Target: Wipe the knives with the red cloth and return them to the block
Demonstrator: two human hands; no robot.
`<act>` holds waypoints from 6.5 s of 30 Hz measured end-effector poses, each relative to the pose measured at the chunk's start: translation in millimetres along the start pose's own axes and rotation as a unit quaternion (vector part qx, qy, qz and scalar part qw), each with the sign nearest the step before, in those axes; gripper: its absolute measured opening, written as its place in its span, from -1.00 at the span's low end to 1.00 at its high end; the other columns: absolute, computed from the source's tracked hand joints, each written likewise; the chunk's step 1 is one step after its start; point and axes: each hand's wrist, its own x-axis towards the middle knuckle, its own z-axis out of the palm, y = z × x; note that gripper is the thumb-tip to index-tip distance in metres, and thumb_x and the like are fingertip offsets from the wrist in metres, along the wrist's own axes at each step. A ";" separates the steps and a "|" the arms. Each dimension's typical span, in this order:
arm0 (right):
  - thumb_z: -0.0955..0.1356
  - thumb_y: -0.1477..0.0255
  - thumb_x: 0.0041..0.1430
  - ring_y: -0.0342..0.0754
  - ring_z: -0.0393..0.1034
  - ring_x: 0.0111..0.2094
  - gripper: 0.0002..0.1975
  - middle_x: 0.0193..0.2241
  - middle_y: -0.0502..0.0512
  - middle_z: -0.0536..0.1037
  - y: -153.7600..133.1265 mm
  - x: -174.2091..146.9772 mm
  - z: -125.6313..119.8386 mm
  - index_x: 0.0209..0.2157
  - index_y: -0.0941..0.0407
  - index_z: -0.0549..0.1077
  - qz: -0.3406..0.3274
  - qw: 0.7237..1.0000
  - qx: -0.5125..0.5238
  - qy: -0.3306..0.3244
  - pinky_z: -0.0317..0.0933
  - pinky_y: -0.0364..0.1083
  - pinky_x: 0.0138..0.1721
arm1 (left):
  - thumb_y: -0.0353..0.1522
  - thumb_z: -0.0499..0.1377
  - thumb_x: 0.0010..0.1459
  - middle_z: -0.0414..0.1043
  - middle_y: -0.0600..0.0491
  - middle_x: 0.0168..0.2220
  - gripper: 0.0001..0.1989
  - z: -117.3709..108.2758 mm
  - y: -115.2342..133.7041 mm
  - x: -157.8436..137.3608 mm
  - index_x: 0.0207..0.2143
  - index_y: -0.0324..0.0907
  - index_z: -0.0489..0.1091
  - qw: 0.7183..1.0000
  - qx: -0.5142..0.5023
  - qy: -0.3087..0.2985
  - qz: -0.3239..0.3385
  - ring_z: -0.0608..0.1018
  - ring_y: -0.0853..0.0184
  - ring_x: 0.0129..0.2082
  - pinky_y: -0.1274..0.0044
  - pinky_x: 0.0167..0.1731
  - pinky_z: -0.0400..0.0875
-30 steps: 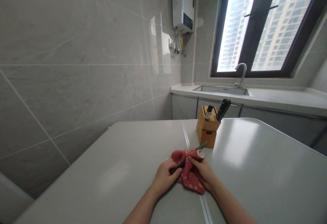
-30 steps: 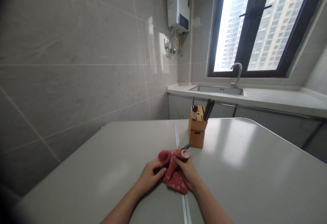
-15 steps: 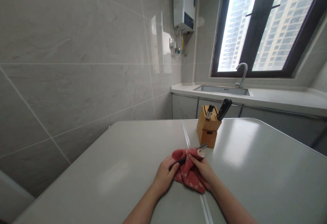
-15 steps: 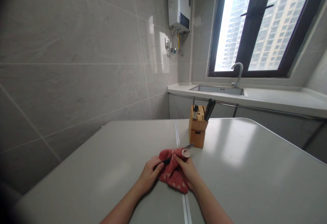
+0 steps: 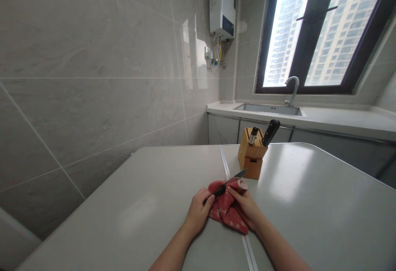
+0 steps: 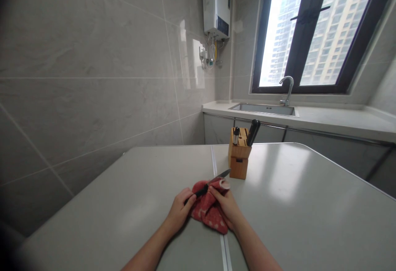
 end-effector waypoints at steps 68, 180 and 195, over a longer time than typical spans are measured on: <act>0.53 0.33 -0.08 0.08 0.54 -0.22 -0.72 -0.28 0.09 0.64 0.9 1.0 -1.3 -0.28 0.07 0.52 -0.004 0.999 -0.028 0.015 0.32 0.06 0.01 | -0.18 -0.03 0.33 0.35 0.05 -0.42 -0.60 0.2 0.4 0.6 -0.46 -0.19 0.39 1.000 -0.008 0.002 0.005 0.39 0.32 -0.36 0.52 -0.29 0.25; 0.55 0.24 -0.13 0.11 0.54 -0.18 -0.65 -0.33 0.07 0.64 -1.2 -1.2 1.4 -0.31 0.07 0.48 0.013 1.000 0.008 0.017 0.38 0.08 -0.03 | -0.03 -0.11 0.30 0.43 0.03 -0.50 -0.42 4.7 -8.9 -1.7 -0.55 -0.21 0.41 0.997 -0.037 -0.063 -0.007 0.42 0.29 -0.41 0.50 -0.29 0.24; 0.56 0.31 -0.13 0.02 0.55 -0.33 -0.67 -0.38 0.06 0.63 -1.9 -3.1 2.3 -0.32 0.12 0.50 0.034 0.999 0.013 0.000 0.40 0.01 -0.15 | -0.03 -0.17 0.32 0.51 0.00 -0.49 -0.36 2.1 -6.9 -0.2 -0.57 -0.21 0.44 0.998 -0.022 -0.066 0.004 0.44 0.30 -0.42 0.51 -0.28 0.23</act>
